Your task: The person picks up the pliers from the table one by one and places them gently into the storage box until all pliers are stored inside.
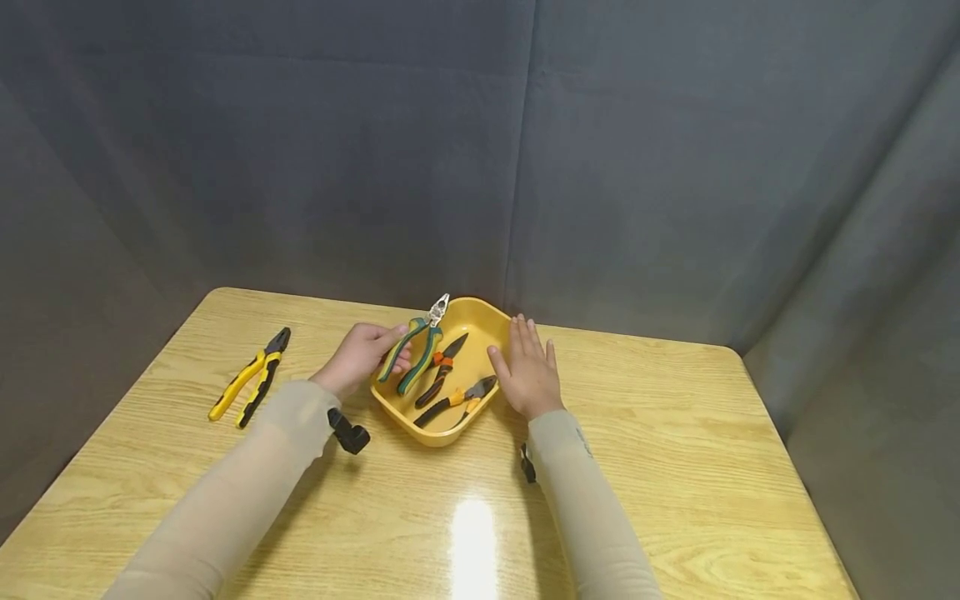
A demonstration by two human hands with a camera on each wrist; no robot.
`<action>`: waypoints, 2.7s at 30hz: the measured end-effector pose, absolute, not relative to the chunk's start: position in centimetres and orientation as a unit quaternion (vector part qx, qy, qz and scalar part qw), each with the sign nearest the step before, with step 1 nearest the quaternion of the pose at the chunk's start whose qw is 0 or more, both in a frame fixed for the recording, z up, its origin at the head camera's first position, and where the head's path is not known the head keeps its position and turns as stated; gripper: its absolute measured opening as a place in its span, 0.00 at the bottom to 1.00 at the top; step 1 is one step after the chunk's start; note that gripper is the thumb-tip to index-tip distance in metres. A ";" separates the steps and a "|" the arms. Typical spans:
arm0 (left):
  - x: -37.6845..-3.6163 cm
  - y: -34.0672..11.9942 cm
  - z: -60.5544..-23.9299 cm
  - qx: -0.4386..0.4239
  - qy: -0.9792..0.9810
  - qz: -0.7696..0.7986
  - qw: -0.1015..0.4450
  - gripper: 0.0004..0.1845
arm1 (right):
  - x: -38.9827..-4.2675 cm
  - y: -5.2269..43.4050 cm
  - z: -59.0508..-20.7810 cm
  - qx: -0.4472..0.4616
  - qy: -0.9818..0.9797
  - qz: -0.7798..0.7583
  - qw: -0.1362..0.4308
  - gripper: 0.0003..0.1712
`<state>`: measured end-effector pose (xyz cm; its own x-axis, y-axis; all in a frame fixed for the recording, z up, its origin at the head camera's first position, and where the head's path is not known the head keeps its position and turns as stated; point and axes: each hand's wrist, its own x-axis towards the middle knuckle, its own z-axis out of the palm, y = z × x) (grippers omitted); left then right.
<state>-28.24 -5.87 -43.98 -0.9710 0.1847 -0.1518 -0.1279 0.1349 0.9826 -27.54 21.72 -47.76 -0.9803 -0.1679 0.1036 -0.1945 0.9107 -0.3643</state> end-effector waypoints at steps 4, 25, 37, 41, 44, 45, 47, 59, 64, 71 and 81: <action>-28.3 -5.7 -43.8 0.020 0.747 0.652 0.127 0.27 | -27.5 21.8 -47.7 0.090 -0.977 0.190 0.033 0.43; -28.9 -3.5 -43.9 0.022 0.752 0.645 0.135 0.25 | -27.7 21.7 -47.9 0.089 -0.976 0.195 0.043 0.45; -28.5 -1.9 -44.4 0.030 0.763 0.629 0.144 0.24 | -27.6 21.7 -47.9 0.087 -0.975 0.199 0.047 0.43; -28.3 -1.4 -44.6 0.021 0.763 0.630 0.144 0.23 | -27.6 21.7 -47.9 0.089 -0.975 0.200 0.045 0.43; -28.4 -1.1 -44.9 0.020 0.760 0.634 0.142 0.23 | -27.6 21.6 -47.9 0.088 -0.975 0.199 0.042 0.43; -28.4 -1.0 -45.0 0.021 0.759 0.635 0.142 0.23 | -27.6 21.6 -47.8 0.088 -0.976 0.197 0.041 0.43; -28.5 -0.9 -45.1 0.022 0.753 0.641 0.146 0.23 | -27.6 21.6 -47.8 0.087 -0.976 0.195 0.041 0.43; -28.6 -0.4 -45.7 0.015 0.750 0.638 0.174 0.23 | -27.6 21.5 -48.0 0.088 -0.975 0.200 0.039 0.44; -28.6 -0.2 -45.9 0.015 0.754 0.633 0.175 0.22 | -27.6 21.6 -47.9 0.089 -0.975 0.197 0.043 0.44; -28.7 -0.2 -46.3 0.022 0.766 0.619 0.173 0.22 | -27.6 21.5 -47.9 0.090 -0.974 0.204 0.041 0.43; -28.9 -0.1 -46.8 0.022 0.759 0.622 0.191 0.24 | -27.6 21.5 -47.8 0.087 -0.973 0.207 0.045 0.44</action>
<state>-28.89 -0.05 -46.75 -0.9262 0.2711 -0.2619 -0.2034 0.2255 0.9528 -27.60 21.54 -47.83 -0.9807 -0.1515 0.1235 -0.1887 0.8987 -0.3960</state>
